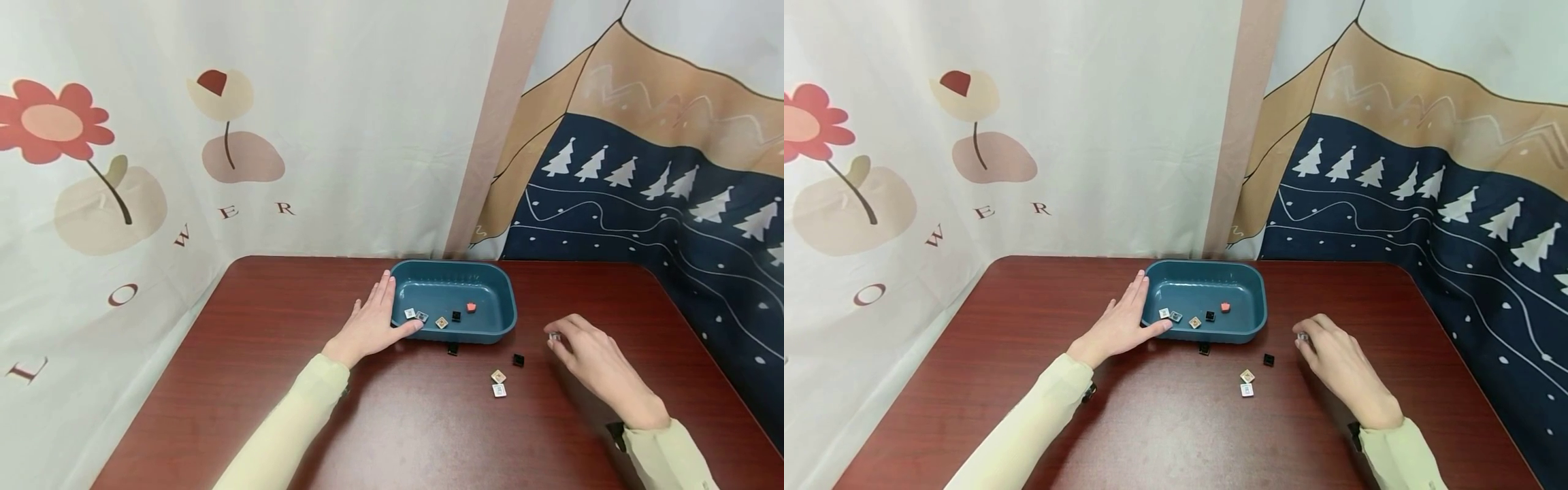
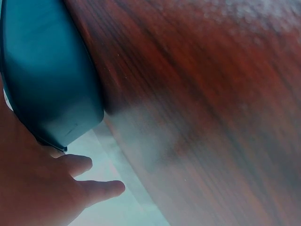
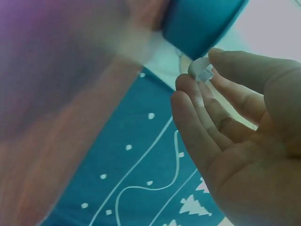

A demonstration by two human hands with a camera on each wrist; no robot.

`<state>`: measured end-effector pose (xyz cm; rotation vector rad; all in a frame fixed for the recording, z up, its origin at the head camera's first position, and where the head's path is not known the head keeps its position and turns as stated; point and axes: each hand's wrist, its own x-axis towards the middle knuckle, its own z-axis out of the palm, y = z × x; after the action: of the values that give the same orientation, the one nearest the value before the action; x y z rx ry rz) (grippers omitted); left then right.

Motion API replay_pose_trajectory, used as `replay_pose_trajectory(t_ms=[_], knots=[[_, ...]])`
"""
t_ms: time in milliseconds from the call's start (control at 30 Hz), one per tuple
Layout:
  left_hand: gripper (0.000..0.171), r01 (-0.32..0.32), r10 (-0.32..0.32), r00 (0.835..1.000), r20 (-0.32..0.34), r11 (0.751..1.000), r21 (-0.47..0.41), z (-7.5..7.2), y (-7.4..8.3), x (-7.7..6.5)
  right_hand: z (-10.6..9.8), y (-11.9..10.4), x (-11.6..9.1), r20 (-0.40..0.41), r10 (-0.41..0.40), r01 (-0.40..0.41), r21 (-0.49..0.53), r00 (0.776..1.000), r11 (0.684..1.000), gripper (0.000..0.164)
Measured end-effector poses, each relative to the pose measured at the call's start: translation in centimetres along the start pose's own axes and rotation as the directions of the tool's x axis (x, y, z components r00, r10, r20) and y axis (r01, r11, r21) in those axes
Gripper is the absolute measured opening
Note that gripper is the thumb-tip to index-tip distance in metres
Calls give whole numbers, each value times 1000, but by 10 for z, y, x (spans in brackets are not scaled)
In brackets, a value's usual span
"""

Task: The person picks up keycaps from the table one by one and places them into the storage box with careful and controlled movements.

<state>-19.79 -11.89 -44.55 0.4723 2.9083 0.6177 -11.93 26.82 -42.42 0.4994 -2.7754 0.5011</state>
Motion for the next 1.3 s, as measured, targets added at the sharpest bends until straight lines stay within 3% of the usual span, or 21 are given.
replay_pose_trajectory(t_ms=[467,1033,1300], knots=[[115,2,-2,1000,3,1000,0,1,-1,1,2,-26,17,-114,-34,39,47,993,998,19],[118,0,0,1000,12,1000,-3,0,0,0,16,-49,52,-30,-43,47,152,999,987,20],[115,-2,2,1000,8,1000,6,0,0,1,32,-59,71,16,-74,71,139,997,988,18]])
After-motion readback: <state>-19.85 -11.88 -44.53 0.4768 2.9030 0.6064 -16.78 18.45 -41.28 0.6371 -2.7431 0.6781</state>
